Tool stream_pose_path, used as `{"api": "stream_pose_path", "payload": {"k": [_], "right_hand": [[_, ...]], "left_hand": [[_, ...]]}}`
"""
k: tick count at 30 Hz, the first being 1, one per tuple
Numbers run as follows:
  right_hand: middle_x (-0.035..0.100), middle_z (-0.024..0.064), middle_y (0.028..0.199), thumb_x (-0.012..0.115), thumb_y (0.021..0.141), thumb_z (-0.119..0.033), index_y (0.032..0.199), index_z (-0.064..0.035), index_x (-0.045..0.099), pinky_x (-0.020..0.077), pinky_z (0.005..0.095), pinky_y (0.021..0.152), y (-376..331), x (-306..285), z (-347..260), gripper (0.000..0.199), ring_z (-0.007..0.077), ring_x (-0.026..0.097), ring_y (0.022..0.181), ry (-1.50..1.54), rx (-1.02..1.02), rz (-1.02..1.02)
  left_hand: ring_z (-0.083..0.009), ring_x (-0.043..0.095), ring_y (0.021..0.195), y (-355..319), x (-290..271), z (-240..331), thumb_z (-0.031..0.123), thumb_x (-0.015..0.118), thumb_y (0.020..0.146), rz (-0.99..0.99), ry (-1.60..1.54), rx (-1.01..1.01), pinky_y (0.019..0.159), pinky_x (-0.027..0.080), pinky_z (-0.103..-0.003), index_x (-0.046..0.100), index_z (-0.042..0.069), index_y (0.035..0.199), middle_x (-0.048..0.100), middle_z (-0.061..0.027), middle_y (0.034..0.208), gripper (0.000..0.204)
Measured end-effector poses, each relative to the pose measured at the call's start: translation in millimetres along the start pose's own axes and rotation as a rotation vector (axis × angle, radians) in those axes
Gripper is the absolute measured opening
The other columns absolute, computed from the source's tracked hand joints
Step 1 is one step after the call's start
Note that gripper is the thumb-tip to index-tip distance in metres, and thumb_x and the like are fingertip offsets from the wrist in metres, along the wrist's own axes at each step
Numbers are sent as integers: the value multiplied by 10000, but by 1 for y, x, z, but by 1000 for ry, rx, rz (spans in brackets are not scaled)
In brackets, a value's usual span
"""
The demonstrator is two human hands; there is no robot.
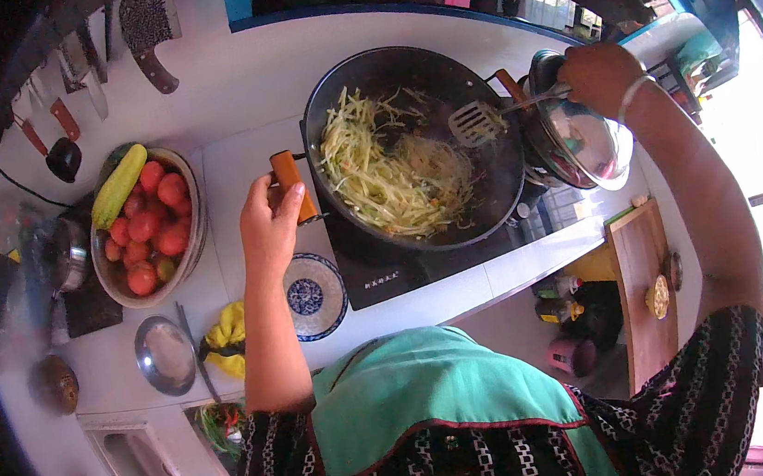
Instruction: The person uses a hose to spray water on the ground and moves a pink mat. They then enter a kitchen to stir-fry shredded potatoes in a wok using a spatula and chopsticks, eventually transferring the food into a bowl.
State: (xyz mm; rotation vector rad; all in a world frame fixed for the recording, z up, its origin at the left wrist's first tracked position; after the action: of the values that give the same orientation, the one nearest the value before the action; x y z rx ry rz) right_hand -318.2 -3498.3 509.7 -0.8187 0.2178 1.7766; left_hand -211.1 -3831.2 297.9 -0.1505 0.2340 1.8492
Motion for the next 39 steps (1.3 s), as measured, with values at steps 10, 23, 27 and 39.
{"api": "stream_pose_path", "payload": {"k": [10, 23, 27, 39], "right_hand": [[631, 128, 734, 626, 682, -209, 759, -54, 682, 481, 380, 687, 31, -57, -12, 182, 301, 605, 712, 273, -270, 57], [637, 90, 668, 648, 715, -213, 882, -74, 686, 483, 286, 450, 56, -56, -14, 221, 178, 596, 471, 439, -316, -357], [631, 87, 650, 626, 726, -245, 836, -72, 690, 483, 282, 444, 42, -35, 1, 215, 177, 595, 478, 234, -93, -582], [618, 109, 650, 609, 707, -270, 834, -54, 675, 473, 342, 531, 16, 2, -2, 259, 212, 599, 571, 661, -214, -411]], "left_hand": [[-199, 609, 776, -3, -6, -10, 224, 609, 817, 0, 12, -2, 698, 471, -298, 525, -22, 1025, 627, -121, 860, 333], [-174, 609, 799, -4, -3, -6, 199, 596, 826, 49, 9, -28, 700, 470, -279, 523, -21, 1040, 630, -113, 884, 315], [-175, 606, 791, -4, -1, -2, 198, 587, 832, 37, 13, -22, 694, 467, -276, 522, -20, 1042, 629, -111, 880, 310], [-120, 582, 768, -4, -1, -19, 180, 582, 837, 42, -53, -34, 687, 451, -248, 525, -16, 1028, 625, -70, 842, 279]]}}
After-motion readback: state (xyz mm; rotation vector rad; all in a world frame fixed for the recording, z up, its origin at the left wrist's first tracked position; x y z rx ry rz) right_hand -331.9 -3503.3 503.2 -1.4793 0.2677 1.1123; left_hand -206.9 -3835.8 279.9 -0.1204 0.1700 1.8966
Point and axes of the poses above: each hand's wrist, its own y-axis towards the middle knuckle, its own x-axis out of the palm, z = x × y, the point moved 3 cm from there along y, towards the middle knuckle
